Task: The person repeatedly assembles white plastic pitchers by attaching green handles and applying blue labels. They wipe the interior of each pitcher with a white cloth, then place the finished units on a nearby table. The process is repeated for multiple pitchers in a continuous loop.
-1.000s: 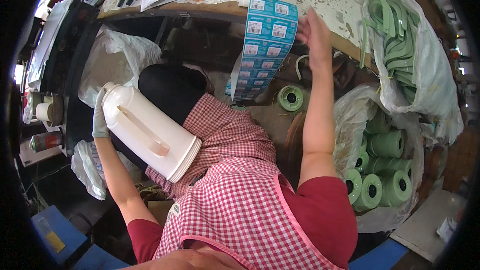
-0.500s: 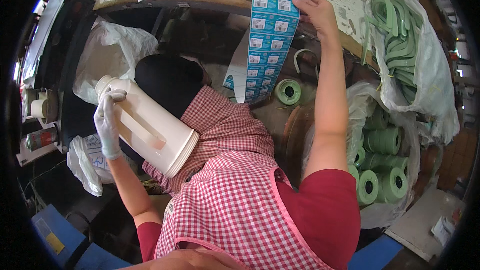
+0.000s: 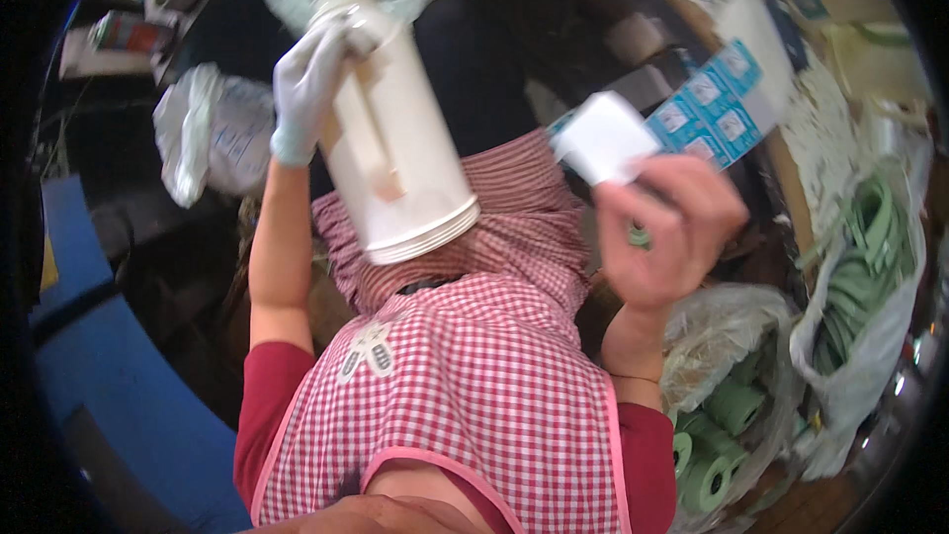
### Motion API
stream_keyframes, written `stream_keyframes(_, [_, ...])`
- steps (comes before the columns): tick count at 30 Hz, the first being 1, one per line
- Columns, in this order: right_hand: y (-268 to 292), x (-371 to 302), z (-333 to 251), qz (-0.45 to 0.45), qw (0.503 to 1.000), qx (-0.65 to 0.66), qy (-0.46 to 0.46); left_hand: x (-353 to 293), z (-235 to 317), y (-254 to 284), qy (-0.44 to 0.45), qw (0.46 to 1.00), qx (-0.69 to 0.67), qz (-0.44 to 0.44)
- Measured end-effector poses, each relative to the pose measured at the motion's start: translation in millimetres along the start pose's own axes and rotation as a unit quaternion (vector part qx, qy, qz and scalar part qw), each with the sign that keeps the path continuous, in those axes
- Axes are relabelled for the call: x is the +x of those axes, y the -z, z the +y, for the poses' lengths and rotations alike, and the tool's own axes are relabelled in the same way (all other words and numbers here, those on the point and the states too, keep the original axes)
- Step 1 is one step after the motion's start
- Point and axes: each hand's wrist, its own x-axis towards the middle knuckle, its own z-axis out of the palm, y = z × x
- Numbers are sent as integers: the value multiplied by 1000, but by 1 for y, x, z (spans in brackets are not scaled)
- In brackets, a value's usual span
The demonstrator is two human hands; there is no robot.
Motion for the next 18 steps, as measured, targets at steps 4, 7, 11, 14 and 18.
stream_keyframes(4, [-60, 1, -33, -232, 744, 512, -360, 1, -1, -1, -28, 995, -90, 24])
stream_keyframes(7, [-93, 1, -27, -331, 525, 602, -502, -3, -2, 4, -8, 990, -140, 24])
stream_keyframes(11, [-106, -1, -28, -397, 550, 582, -448, -11, -1, 11, -29, 995, -95, 20])
stream_keyframes(14, [-108, -4, -33, -371, 550, 597, -452, -12, -2, 12, -14, 995, -96, 23])
stream_keyframes(18, [-114, -14, -37, -360, 544, 614, -444, -11, -5, 10, -35, 995, -96, 19])
